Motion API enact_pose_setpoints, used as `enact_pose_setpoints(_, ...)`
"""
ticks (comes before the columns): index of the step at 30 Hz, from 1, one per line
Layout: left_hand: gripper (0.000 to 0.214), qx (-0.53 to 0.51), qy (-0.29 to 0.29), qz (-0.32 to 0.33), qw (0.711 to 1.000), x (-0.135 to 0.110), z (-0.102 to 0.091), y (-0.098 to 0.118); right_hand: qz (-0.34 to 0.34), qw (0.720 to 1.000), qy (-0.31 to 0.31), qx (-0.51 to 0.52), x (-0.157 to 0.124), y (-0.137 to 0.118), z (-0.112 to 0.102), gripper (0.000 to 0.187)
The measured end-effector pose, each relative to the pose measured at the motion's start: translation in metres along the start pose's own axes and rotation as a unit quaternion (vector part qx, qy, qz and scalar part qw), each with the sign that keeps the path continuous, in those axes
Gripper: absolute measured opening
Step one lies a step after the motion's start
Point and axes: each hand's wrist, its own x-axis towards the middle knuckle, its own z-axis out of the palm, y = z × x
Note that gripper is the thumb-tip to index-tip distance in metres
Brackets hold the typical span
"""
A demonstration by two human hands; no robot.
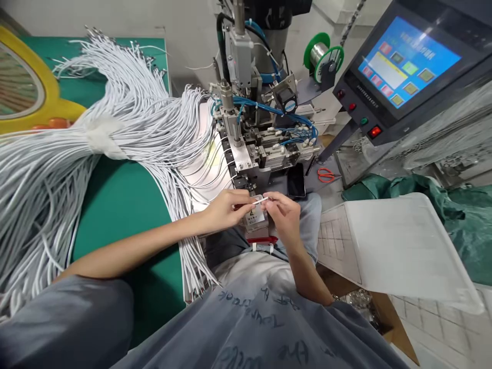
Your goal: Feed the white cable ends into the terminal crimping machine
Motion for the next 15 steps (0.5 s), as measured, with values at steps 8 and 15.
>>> enact_pose_setpoints(8,0.029,0.013,0.011,-0.015,1.000,0.0014,-0.0014,-0.0003,0.009,1.000,0.000,-0.002,0.0011,0.0005,0.0021,0.018)
enact_pose_setpoints(15,0.024,-0.018,0.003,-0.023,1.000,0.0011,0.0011,0.0018,-0.036,0.997,0.023,-0.064,0.0044,0.0047,0.0055,0.013)
